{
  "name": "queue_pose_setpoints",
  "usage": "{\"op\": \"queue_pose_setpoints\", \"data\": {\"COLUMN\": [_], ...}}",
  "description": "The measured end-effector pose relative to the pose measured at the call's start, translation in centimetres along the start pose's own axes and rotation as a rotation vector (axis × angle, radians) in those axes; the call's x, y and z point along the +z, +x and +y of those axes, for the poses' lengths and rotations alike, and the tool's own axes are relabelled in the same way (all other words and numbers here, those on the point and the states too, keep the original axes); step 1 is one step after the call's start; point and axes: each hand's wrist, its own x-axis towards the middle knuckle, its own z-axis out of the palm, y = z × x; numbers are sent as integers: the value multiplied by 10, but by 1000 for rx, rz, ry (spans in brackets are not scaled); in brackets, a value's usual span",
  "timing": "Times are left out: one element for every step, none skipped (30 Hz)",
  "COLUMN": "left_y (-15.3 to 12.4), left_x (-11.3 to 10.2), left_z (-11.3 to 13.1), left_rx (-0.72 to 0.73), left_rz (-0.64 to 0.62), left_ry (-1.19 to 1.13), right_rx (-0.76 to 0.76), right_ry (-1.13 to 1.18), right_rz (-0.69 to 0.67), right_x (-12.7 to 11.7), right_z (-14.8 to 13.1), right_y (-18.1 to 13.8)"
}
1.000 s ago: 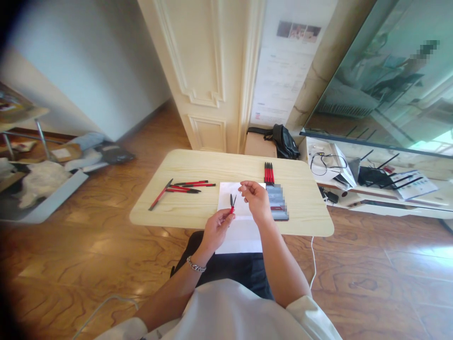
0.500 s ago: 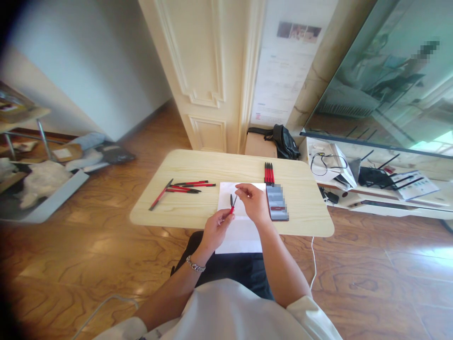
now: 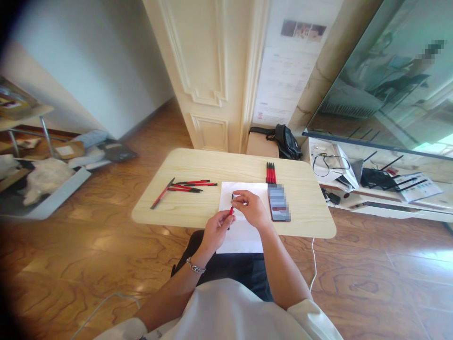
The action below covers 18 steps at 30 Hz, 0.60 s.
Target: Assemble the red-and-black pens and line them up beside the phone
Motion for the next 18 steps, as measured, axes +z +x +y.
{"op": "queue_pose_setpoints", "data": {"left_y": [0,-1,-1,-1,0,0,1,1,1,1,1,1,1,2,2,2,3,3], "left_x": [-1,-2,-2,-3,-4,-5,-6,-7,-8,-8,-9,-10,-10,-10,-10,-10,-10,-10], "left_z": [-1,-2,-3,-3,-3,-2,-2,-1,-1,-1,-1,-2,-2,-3,-4,-5,-5,-6], "left_rx": [-4,-6,-5,-3,0,5,9,12,14,14,14,12,10,8,6,4,2,2], "left_rz": [4,8,11,12,13,13,13,12,10,7,5,5,7,11,15,18,21,22], "left_ry": [-12,-22,-30,-37,-43,-48,-52,-54,-54,-53,-52,-52,-53,-54,-53,-50,-45,-39], "right_rx": [13,28,46,74,114,165,220,271,311,337,347,340,319,289,252,212,173,138], "right_ry": [3,-34,-120,-246,-394,-545,-681,-792,-872,-923,-943,-931,-885,-806,-695,-557,-401,-241], "right_rz": [-32,-37,-13,23,56,75,80,74,65,59,57,59,63,70,82,101,126,155], "right_x": [-2,-2,-1,1,5,10,16,22,27,31,33,34,32,29,24,19,14,9], "right_z": [5,9,13,16,18,20,20,20,20,20,21,22,23,24,25,24,23,20], "right_y": [4,9,14,19,24,29,33,36,39,41,43,44,44,45,44,44,43,42]}}
